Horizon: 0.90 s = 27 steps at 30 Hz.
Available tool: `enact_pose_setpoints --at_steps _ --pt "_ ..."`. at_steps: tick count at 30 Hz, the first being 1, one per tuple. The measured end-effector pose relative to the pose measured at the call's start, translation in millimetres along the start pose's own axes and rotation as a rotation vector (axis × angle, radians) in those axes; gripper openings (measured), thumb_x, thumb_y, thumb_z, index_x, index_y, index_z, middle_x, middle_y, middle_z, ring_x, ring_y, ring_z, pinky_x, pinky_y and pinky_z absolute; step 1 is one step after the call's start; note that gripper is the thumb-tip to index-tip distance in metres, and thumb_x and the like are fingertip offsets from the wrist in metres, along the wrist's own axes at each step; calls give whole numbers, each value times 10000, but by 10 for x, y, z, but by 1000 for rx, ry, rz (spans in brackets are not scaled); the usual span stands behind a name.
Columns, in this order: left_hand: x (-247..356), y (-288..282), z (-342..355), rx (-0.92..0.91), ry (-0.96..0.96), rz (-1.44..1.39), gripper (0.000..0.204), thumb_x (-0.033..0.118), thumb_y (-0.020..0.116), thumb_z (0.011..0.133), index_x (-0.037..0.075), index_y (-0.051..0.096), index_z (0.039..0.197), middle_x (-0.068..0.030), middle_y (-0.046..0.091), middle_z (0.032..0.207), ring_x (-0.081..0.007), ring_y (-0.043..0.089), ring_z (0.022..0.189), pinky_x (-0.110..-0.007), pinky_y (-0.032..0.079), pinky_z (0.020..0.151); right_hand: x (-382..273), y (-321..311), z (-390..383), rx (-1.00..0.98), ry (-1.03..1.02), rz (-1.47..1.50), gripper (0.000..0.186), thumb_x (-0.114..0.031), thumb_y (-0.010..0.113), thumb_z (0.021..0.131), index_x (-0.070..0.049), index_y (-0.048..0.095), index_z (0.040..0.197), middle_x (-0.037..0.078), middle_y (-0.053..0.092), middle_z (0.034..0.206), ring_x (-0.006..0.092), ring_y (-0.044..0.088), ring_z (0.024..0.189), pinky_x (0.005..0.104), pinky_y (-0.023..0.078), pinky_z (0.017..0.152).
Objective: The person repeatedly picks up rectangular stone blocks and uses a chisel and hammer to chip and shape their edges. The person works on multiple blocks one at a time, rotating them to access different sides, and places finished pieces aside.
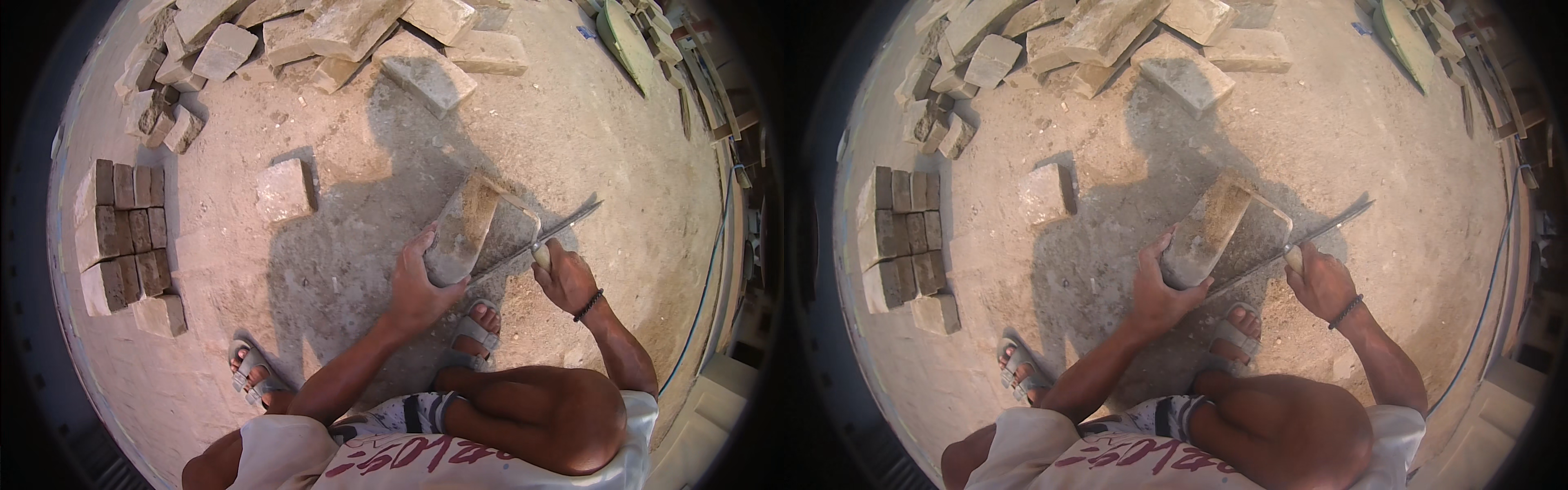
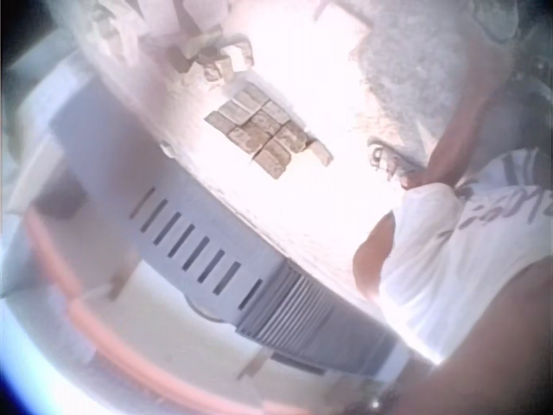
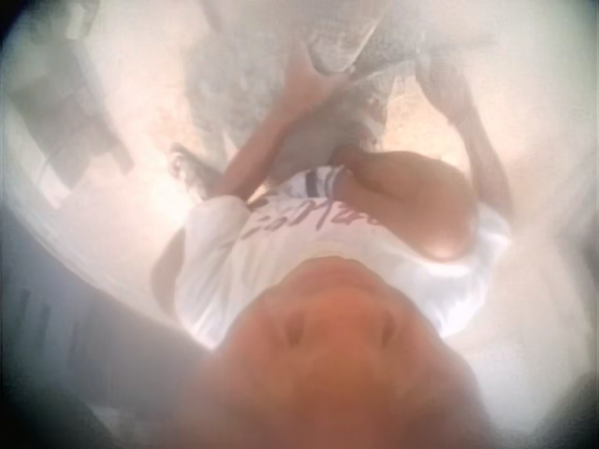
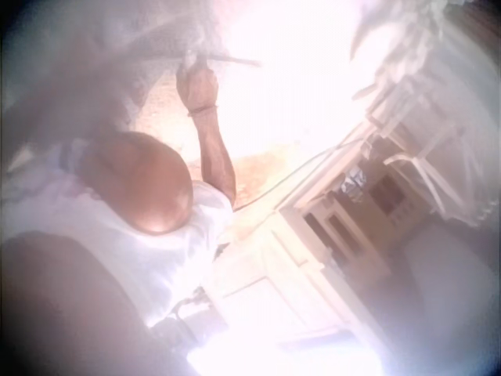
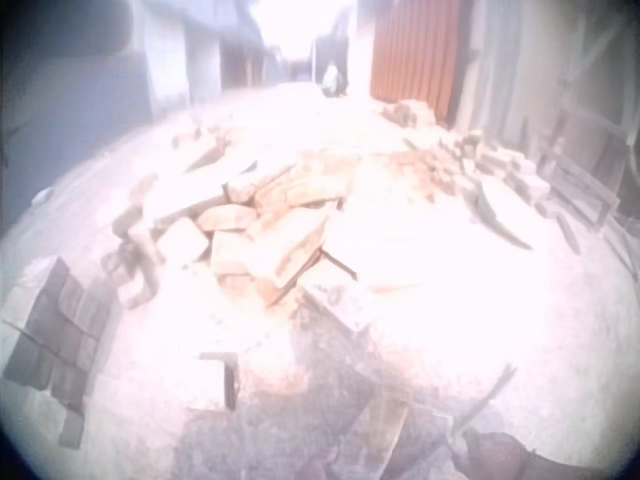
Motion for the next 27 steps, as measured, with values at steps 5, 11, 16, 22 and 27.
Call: enact_pose_setpoints --at_steps 5,11,16,22,27 --pt "41 -48 38 17 112 213 865 168 894 653 -24 388 1328 -248 489 1352 -389 506 1223 -453 398 1045 -590 -303 -248 119 -219 220 342 -195 675 882 7 503 1099 235 617 706 448 638 674 477 515 613" --pt "86 24 36 62 138 102 875 175 902 639 -16 393 1324 -218 487 1295 -378 486 1196 -466 389 1017 388 -255 95 31 108 -238 295 -202 679 872 14 521 995 264 634 741 457 651 720 514 514 645" --pt "-51 -65 -17 81 171 143 876 172 918 633 -17 388 1305 -214 463 1309 -352 480 1203 -446 398 1007 -709 -73 -225 -74 -372 65 293 -185 658 870 15 512 1028 250 636 745 449 652 718 485 516 630" --pt "-14 -84 -89 74 204 157 870 158 922 617 -12 398 1290 -228 499 1303 -365 501 1173 -458 407 998 -55 -284 186 8 40 -86 282 -208 642 887 7 510 1013 259 646 746 461 647 708 518 517 633" --pt "-94 -105 -162 102 197 84 844 154 893 624 6 422 1309 -216 510 1367 -366 504 1160 -478 373 978 -213 273 -40 -1 -108 32 297 -233 633 887 14 512 1000 276 634 739 456 650 735 527 518 648"
Point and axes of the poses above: each hand's wrist, its own z-axis towards the middle knuckle, its own y-axis out of the palm, x = y × z, the point moved 7 cm from there along z, towards the middle knuckle
